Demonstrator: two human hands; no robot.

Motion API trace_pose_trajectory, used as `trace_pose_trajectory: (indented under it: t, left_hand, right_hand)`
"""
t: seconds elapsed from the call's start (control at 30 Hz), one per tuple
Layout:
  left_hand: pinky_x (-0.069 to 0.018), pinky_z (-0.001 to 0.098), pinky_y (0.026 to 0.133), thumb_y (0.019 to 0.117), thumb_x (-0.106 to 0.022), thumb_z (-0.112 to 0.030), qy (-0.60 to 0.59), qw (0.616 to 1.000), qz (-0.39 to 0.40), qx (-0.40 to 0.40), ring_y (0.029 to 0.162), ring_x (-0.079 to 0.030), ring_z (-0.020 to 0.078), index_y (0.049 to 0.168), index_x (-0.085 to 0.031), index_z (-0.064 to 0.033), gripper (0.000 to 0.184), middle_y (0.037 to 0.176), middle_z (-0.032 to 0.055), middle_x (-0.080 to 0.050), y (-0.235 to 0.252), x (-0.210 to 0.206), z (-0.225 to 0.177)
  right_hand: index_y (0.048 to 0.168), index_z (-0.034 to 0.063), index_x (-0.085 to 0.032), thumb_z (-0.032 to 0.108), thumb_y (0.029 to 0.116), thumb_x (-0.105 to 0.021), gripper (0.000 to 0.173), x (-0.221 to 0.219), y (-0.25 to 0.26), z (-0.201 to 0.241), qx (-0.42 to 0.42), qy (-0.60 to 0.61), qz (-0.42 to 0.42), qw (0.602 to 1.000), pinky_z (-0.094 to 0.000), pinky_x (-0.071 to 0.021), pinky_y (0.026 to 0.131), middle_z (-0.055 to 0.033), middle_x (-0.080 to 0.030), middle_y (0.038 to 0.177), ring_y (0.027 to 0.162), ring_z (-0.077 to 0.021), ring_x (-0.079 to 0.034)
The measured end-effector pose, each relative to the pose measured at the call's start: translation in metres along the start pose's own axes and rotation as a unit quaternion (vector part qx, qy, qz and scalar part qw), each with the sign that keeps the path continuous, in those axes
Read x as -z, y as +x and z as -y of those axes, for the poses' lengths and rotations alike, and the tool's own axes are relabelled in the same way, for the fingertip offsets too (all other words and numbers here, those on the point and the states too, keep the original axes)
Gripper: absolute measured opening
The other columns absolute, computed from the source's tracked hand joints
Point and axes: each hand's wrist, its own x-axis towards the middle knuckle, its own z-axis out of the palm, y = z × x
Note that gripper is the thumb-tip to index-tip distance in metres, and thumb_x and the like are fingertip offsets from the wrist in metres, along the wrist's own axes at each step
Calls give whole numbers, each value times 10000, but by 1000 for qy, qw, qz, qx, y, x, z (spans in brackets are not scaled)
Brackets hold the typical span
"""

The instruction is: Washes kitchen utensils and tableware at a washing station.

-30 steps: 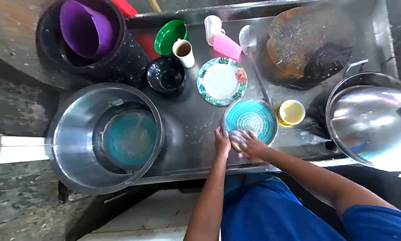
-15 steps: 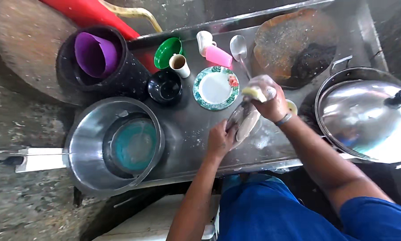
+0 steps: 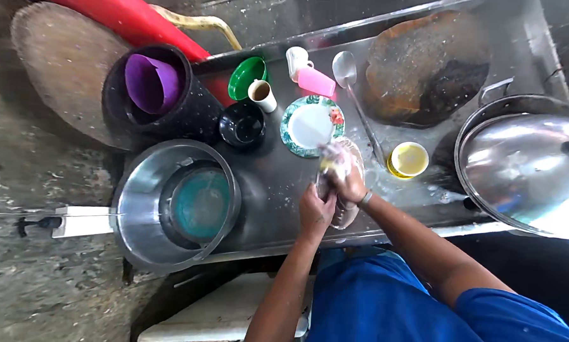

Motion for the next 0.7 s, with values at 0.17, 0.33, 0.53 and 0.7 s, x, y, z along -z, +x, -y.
trace_pose_trajectory:
  t: [0.17,0.33,0.53,0.7]
  left_hand:
    - [-608,478,742,881,-790,-344,28,999,9,43,803,-729,241,1122,-655,1,442,871,127,-723,4,1,-14]
    - [-620,438,739,867,-810,-341,21,1000,-4,6,799,-734,201,1104,-663,0,441,875,107,-731,2,-1,1]
    - [-608,415,711,813,-838,-300,38,999,13,3,748,-714,165,1047,-684,-37,385,815,62,-722,0,2,-9]
    - [-623,322,890,837,-836,-239,-97,995,-12,-31,945,-742,122,1187,-641,86,516,1015,113,-753,-28,-9,43]
  right_hand:
    - [1537,53,-440,286,1063,-443,528,5,8,-17,-100,3,-34,994,-485,-380,1212,-151,-512,1530,1435,-258,-471]
    - [1416,30,-587,323,1063,-427,486,10,18,-34,-37,15,-7,999,-475,-285,1268,-141,-530,1524,1484,-267,-412]
    - [1315,69,-672,409,1022,-426,511,6,14,14,84,-61,38,994,-571,-246,1246,-140,-616,1424,1435,-332,-458]
    - [1227,42,-693,395,1068,-431,467,24,29,-84,-286,10,-40,957,-564,-506,1017,-189,-715,1158,1134,-320,-670]
